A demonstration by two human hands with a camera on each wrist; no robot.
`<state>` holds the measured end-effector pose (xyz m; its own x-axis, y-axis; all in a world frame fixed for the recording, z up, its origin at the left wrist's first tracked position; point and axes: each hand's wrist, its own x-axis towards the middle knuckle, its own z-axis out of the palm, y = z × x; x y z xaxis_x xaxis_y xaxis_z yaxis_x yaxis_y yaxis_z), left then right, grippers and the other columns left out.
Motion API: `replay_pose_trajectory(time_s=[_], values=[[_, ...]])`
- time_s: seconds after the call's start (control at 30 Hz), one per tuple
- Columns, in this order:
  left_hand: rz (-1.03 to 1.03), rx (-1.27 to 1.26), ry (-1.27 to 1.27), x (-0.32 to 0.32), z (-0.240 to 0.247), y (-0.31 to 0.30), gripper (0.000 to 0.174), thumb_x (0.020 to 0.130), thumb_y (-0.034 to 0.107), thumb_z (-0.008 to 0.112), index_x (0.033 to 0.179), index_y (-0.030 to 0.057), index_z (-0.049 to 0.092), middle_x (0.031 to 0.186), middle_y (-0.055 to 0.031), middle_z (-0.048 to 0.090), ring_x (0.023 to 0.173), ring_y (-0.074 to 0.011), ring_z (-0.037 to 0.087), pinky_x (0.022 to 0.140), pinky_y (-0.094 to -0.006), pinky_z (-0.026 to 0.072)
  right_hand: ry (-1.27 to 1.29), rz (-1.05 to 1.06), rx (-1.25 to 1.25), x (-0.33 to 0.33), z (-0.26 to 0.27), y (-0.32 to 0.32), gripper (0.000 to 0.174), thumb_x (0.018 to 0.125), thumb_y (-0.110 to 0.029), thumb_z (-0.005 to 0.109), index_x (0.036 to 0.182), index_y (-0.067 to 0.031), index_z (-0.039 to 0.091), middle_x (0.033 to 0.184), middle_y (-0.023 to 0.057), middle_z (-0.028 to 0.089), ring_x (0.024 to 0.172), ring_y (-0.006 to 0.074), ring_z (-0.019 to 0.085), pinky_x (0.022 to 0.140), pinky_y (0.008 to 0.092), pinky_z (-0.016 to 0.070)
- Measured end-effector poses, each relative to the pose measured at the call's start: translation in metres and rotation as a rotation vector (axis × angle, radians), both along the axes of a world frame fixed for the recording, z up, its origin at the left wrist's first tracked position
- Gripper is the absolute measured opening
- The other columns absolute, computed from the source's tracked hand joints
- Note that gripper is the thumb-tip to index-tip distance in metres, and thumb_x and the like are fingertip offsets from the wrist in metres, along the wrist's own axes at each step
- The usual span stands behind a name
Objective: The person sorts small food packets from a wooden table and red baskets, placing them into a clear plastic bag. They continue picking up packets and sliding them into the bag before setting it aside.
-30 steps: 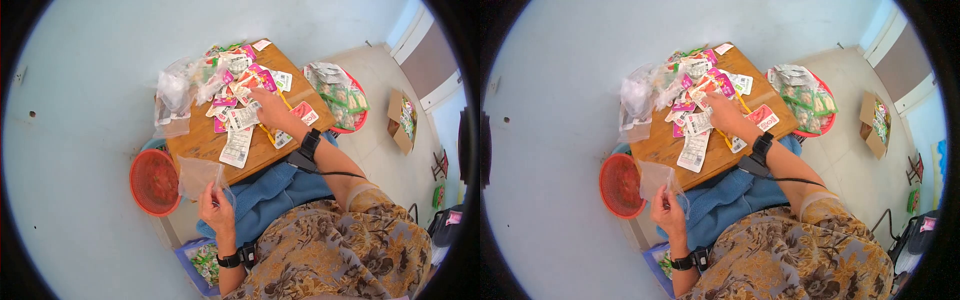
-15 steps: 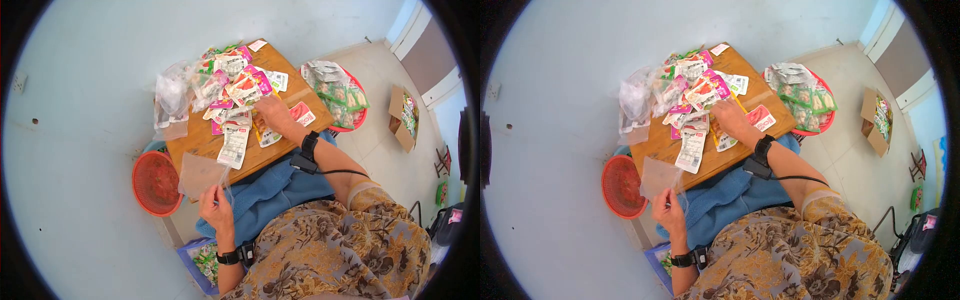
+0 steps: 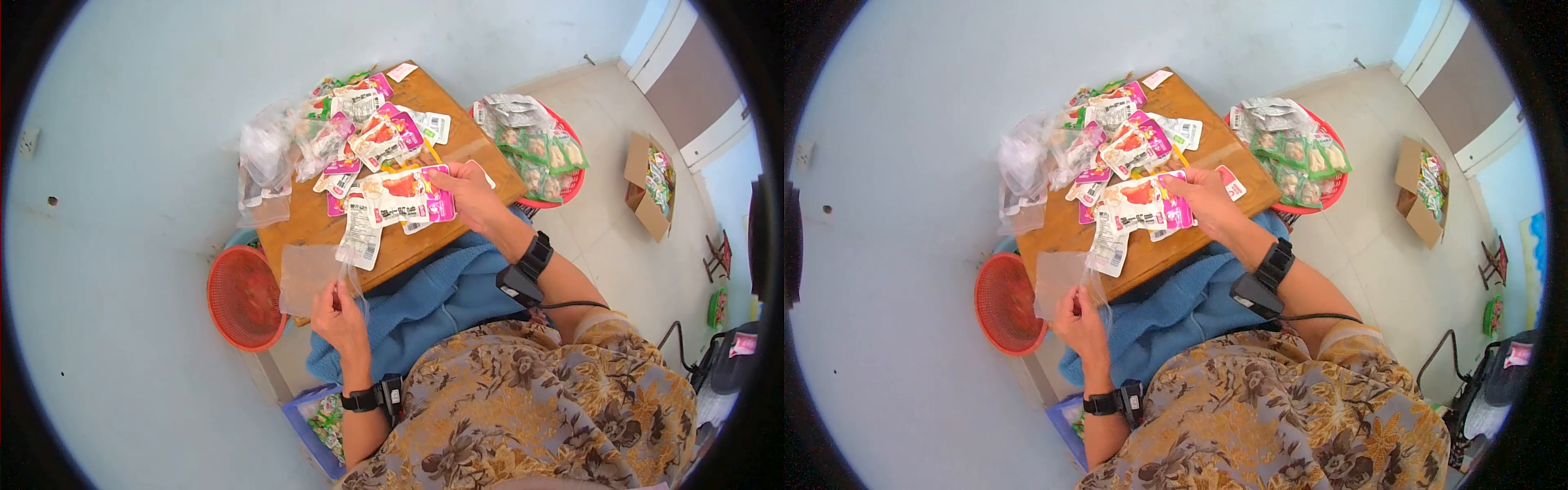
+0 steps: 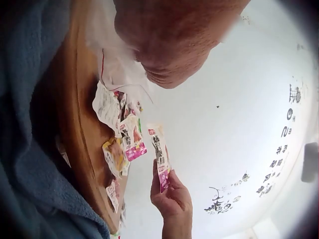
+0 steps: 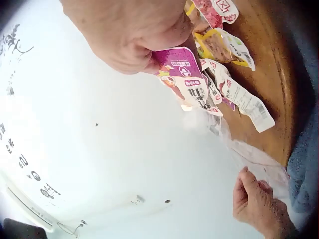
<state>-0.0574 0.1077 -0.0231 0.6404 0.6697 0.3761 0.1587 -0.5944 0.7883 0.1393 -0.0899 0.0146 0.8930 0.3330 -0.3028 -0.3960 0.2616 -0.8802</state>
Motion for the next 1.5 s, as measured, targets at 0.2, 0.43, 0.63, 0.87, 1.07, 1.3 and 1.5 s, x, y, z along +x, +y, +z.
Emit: replay_pose_trajectory(time_s=[0.2, 0.43, 0.63, 0.87, 1.07, 1.3, 1.5], values=[[0.002, 0.019, -0.062, 0.011, -0.015, -0.002, 0.01, 0.088, 0.006, 0.069, 0.094, -0.0027, 0.071, 0.072, -0.0117, 0.06, 0.062, -0.0231, 0.056, 0.058, -0.0357, 0.0447, 0.152, 0.085, 0.116, -0.056, 0.006, -0.009, 0.021, 0.099, -0.01, 0.059, 0.11, 0.007, 0.066, 0.099, 0.0129, 0.073, 0.083, 0.014, 0.071, 0.076, 0.0293, 0.0596], [-0.013, -0.005, -0.05, 0.012, -0.009, -0.015, 0.015, 0.091, 0.008, 0.067, 0.099, -0.0029, 0.073, 0.075, -0.0127, 0.064, 0.066, -0.0233, 0.06, 0.061, -0.0356, 0.0473, 0.077, 0.23, 0.108, -0.097, 0.001, 0.007, 0.019, 0.099, -0.01, 0.06, 0.107, 0.0045, 0.068, 0.097, 0.0086, 0.073, 0.081, 0.0095, 0.069, 0.073, 0.0253, 0.0576], [0.0, -0.041, -0.05, 0.009, 0.001, -0.017, 0.018, 0.092, 0.009, 0.066, 0.103, -0.0033, 0.073, 0.078, -0.0128, 0.065, 0.067, -0.0213, 0.06, 0.061, -0.0341, 0.0476, -0.03, 0.26, -0.059, -0.104, -0.006, 0.02, 0.018, 0.099, -0.01, 0.058, 0.106, 0.0039, 0.068, 0.093, 0.0072, 0.072, 0.076, 0.0081, 0.067, 0.067, 0.0247, 0.0562], [0.019, -0.053, -0.106, 0.009, 0.007, -0.012, 0.02, 0.092, 0.008, 0.066, 0.109, -0.0014, 0.071, 0.074, -0.008, 0.059, 0.063, -0.0159, 0.053, 0.058, -0.0304, 0.0452, -0.181, 0.159, -0.299, -0.097, -0.026, 0.023, 0.018, 0.098, -0.009, 0.059, 0.104, 0.0048, 0.068, 0.092, 0.0078, 0.072, 0.075, 0.0087, 0.066, 0.065, 0.0252, 0.0556], [-0.037, -0.011, -0.038, 0.008, 0.002, -0.023, 0.017, 0.091, 0.007, 0.066, 0.106, 0.001, 0.072, 0.074, -0.0087, 0.06, 0.062, -0.018, 0.056, 0.057, -0.0326, 0.0456, 0.23, 0.149, 0.116, -0.113, -0.009, 0.034, 0.021, 0.096, -0.004, 0.057, 0.114, 0.0058, 0.064, 0.102, 0.0129, 0.072, 0.084, 0.0161, 0.071, 0.075, 0.0303, 0.0587], [-0.16, 0.015, -0.134, 0.013, 0.001, -0.03, 0.019, 0.089, 0.006, 0.067, 0.107, 0.0044, 0.073, 0.079, -0.012, 0.061, 0.071, -0.0307, 0.063, 0.061, -0.0386, 0.0497, 0.314, 0.282, 0.2, -0.126, -0.042, 0.067, 0.019, 0.1, -0.004, 0.052, 0.115, 0.0023, 0.061, 0.108, 0.0107, 0.067, 0.095, 0.0182, 0.066, 0.086, 0.0343, 0.0559], [-0.162, -0.018, -0.128, 0.015, -0.007, -0.02, 0.019, 0.088, 0.007, 0.068, 0.106, 0.004, 0.073, 0.078, -0.0129, 0.06, 0.07, -0.0296, 0.062, 0.063, -0.0385, 0.0492, 0.369, 0.338, 0.14, -0.123, -0.053, 0.108, 0.023, 0.103, -0.008, 0.047, 0.117, 0.0034, 0.061, 0.11, 0.0121, 0.065, 0.095, 0.02, 0.064, 0.083, 0.033, 0.0555]])
